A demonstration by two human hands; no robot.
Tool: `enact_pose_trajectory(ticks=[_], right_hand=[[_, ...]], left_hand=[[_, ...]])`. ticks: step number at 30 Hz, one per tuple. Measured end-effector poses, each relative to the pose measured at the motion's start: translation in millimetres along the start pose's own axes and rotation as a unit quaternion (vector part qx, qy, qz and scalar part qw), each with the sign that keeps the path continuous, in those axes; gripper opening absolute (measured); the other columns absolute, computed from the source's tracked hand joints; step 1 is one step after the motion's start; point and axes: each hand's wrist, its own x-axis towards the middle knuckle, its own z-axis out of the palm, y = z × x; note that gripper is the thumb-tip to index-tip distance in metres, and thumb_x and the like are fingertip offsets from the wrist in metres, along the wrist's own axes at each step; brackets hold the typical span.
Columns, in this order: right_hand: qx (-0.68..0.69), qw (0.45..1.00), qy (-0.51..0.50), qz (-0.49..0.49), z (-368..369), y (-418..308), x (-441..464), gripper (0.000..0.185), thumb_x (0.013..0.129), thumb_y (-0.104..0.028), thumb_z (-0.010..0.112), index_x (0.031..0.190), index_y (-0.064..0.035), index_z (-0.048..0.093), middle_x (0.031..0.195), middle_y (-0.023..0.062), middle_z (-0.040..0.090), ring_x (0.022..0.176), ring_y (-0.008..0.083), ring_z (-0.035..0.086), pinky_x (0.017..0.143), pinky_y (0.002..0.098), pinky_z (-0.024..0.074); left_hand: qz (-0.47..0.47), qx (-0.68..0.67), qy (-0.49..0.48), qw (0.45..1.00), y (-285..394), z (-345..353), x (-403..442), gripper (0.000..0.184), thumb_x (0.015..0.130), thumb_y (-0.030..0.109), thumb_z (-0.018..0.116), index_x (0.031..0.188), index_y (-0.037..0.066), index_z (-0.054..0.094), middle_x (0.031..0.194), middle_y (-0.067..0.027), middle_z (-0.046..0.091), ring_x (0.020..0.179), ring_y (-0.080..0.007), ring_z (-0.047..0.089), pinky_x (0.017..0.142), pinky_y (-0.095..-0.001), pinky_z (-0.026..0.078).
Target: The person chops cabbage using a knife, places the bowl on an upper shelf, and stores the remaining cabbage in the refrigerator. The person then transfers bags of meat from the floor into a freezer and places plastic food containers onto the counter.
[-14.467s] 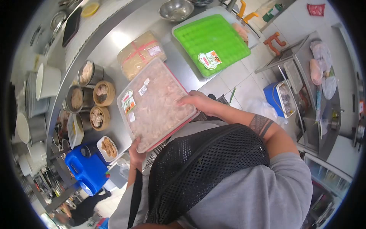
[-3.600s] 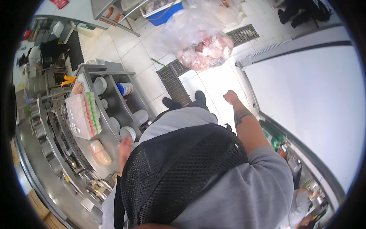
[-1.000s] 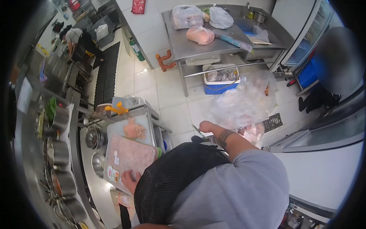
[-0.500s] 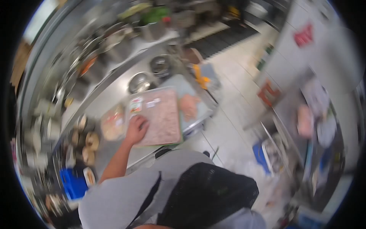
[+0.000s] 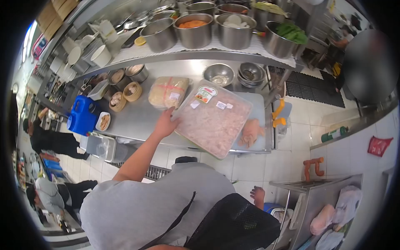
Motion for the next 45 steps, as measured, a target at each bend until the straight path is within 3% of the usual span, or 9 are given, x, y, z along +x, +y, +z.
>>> enact_pose_trajectory(ticks=[2,5,13,20,26,29,31,38,45], right_hand=[[0.043,0.999,-0.008,0.011,9,-23,3,0.037,0.097,-0.027,0.059,0.124,-0.0024,0.057,0.110,0.0170,0.069,0.091,0.0298,0.069,0.074,0.0454,0.0574],[0.110,0.990,-0.034,0.084,33,-65,-1,0.047,0.099,-0.036,0.060,0.132,-0.0021,0.055,0.121,0.0189,0.066,0.097,0.0294,0.068,0.079,0.0447,0.0566],[0.271,0.901,-0.332,-0.063,132,-203,-80,0.088,0.098,-0.069,0.047,0.160,-0.0112,0.022,0.153,0.0236,0.041,0.137,0.0368,0.047,0.108,0.0556,0.0441],[0.247,0.950,-0.177,-0.067,199,-273,-136,0.080,0.095,-0.052,0.059,0.160,-0.0214,0.023,0.160,0.0044,0.035,0.143,0.0309,0.040,0.107,0.0632,0.0388],[0.330,0.934,-0.112,-0.079,222,-271,-164,0.074,0.086,-0.039,0.071,0.148,-0.0117,0.040,0.146,0.0115,0.049,0.135,0.0316,0.048,0.110,0.0610,0.0417],[0.344,0.920,-0.168,-0.082,219,-255,-151,0.086,0.083,-0.040,0.069,0.156,-0.0178,0.031,0.152,0.0068,0.043,0.139,0.0287,0.042,0.110,0.0593,0.0374],[0.366,0.913,-0.152,-0.102,224,-245,-143,0.084,0.082,-0.037,0.069,0.155,-0.0152,0.032,0.152,0.0082,0.043,0.138,0.0295,0.044,0.110,0.0559,0.0392],[0.418,0.891,-0.126,-0.127,242,-256,-165,0.077,0.083,-0.036,0.065,0.151,-0.0085,0.039,0.149,0.0136,0.047,0.134,0.0329,0.049,0.108,0.0573,0.0445],[0.414,0.893,-0.099,-0.147,254,-255,-167,0.078,0.083,-0.038,0.064,0.150,-0.0047,0.041,0.150,0.0179,0.046,0.137,0.0360,0.047,0.109,0.0600,0.0440]], left_hand=[[-0.127,-0.073,-0.055,0.988,-4,1,-9,0.072,0.089,0.042,0.072,0.145,0.002,0.049,0.137,-0.0220,0.059,0.129,-0.0391,0.054,0.101,-0.0477,0.049],[-0.320,-0.339,-0.191,0.864,-13,6,-14,0.082,0.089,0.060,0.066,0.147,0.005,0.048,0.143,-0.0195,0.056,0.132,-0.0360,0.051,0.102,-0.0532,0.046],[-0.233,-0.506,-0.294,0.777,-54,21,-6,0.076,0.095,0.050,0.063,0.151,0.003,0.043,0.145,-0.0145,0.055,0.135,-0.0291,0.050,0.113,-0.0499,0.037],[-0.164,-0.544,-0.430,0.702,-77,13,26,0.083,0.090,0.034,0.071,0.158,0.008,0.031,0.151,-0.0098,0.049,0.135,-0.0248,0.049,0.112,-0.0452,0.039],[-0.132,-0.459,-0.562,0.675,-110,35,59,0.102,0.083,0.023,0.078,0.162,0.011,0.015,0.151,-0.0095,0.045,0.131,-0.0253,0.050,0.101,-0.0429,0.048],[-0.114,-0.446,-0.595,0.659,-110,34,63,0.105,0.082,0.025,0.080,0.161,0.009,0.012,0.153,-0.0103,0.043,0.132,-0.0266,0.050,0.099,-0.0435,0.050],[-0.112,-0.423,-0.617,0.655,-111,37,69,0.128,0.076,0.034,0.082,0.163,0.015,-0.009,0.160,-0.0136,0.031,0.142,-0.0315,0.038,0.104,-0.0485,0.047],[-0.079,-0.414,-0.593,0.686,-108,34,63,0.112,0.080,0.041,0.077,0.162,0.010,0.008,0.156,-0.0163,0.038,0.134,-0.0306,0.048,0.099,-0.0473,0.050],[-0.031,-0.417,-0.619,0.664,-106,28,72,0.118,0.082,0.037,0.076,0.162,0.012,-0.007,0.159,-0.0155,0.031,0.140,-0.0313,0.042,0.102,-0.0472,0.050]])
